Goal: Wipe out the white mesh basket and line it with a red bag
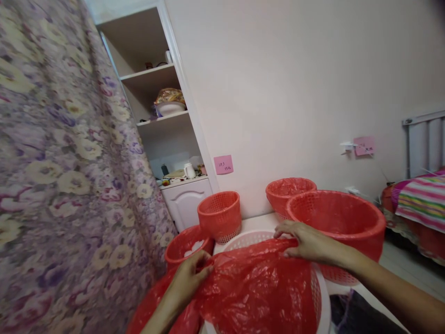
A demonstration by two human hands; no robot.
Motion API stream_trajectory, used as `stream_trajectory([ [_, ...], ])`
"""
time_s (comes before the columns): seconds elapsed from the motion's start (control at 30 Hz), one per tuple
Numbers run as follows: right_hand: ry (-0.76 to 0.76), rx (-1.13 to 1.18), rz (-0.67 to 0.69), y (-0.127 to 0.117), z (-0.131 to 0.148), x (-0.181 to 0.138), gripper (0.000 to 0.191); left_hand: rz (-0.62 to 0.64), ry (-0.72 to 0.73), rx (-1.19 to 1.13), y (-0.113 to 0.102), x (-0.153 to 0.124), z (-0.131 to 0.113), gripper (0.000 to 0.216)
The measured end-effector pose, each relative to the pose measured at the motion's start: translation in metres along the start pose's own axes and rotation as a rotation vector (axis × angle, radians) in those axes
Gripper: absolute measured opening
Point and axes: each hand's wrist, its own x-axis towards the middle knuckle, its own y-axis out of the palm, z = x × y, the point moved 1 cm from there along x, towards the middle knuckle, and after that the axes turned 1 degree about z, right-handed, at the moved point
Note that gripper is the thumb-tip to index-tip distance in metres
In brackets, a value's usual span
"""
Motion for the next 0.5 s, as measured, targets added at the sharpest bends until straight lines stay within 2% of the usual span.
stream_trajectory([
  [0.1, -0.043, 0.060, -0.012, 0.004, 0.007, 0.010, 0.016, 0.005, -0.001, -0.079, 0.005, 0.010, -0.001, 0.022],
  [0.3, 0.028, 0.179, -0.148, 0.021, -0.013, 0.051, 0.015, -0.069, -0.050, -0.227, 0.017, 0.024, 0.016, 0.019],
  [0.37, 0.048, 0.224, -0.123, 0.024, -0.021, 0.067, 0.012, -0.067, -0.061, -0.233, 0.016, 0.027, 0.020, 0.022],
  [0.5, 0.139, 0.255, -0.031, 0.030, -0.034, 0.096, 0.028, -0.045, -0.125, -0.210, 0.012, 0.039, 0.031, 0.039],
])
